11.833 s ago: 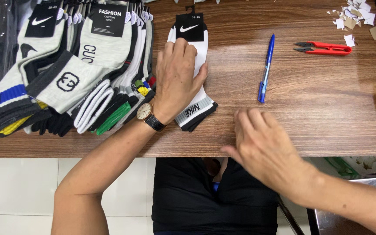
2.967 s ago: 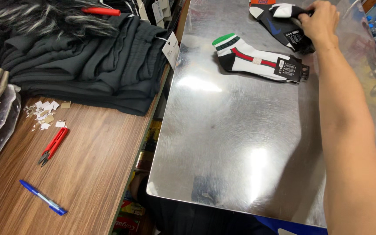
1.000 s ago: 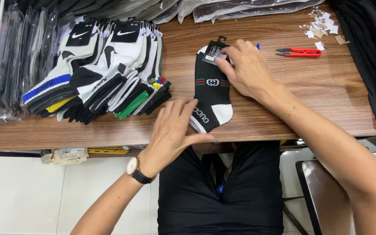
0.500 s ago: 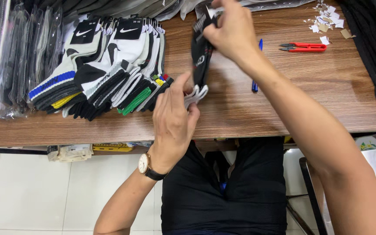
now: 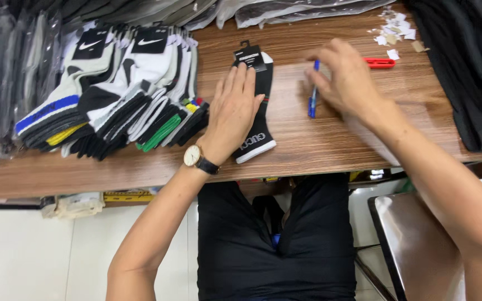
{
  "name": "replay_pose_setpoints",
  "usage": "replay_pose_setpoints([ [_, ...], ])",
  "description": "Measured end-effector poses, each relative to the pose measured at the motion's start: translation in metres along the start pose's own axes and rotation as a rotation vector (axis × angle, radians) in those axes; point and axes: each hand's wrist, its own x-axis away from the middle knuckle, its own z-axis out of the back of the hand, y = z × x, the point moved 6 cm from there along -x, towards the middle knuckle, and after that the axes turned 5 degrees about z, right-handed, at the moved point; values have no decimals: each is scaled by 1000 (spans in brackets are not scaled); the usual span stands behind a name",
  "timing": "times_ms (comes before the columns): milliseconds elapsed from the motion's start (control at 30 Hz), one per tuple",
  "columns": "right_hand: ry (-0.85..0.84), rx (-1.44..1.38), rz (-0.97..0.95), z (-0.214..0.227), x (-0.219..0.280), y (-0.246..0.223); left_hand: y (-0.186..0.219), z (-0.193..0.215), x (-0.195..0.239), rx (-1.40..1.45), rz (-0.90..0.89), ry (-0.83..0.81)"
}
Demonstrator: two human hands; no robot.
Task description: The person cuts small white paper tags with red-handled pliers and writes on them with a blue pen. They then place the tags onto pairs of socks and move the labeled socks to a metal tray.
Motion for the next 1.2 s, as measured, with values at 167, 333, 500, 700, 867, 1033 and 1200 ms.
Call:
replay_pose_setpoints([
  [167,-49,-70,236,-9,28,-7,-21,-67,-22,8,44,-247],
  [333,103,74,-152,40,38,101,-40,-70,-27,5,71,-317],
  [500,226,52,-310,67,61,180,-41,-59,-36,-90,101,-377],
  [700,203,49,-182,43,52,188,22,-60,-61,103,-187,-314],
  [867,198,118,-113,39,37,179,56,-78,-77,107,-282,-330],
  [1033,277,89,-111,48,37,184,52,-77,-79,304,-193,-190],
  [1200,421,-62,-87,51,31,186,37,-80,-75,456,-85,-194],
])
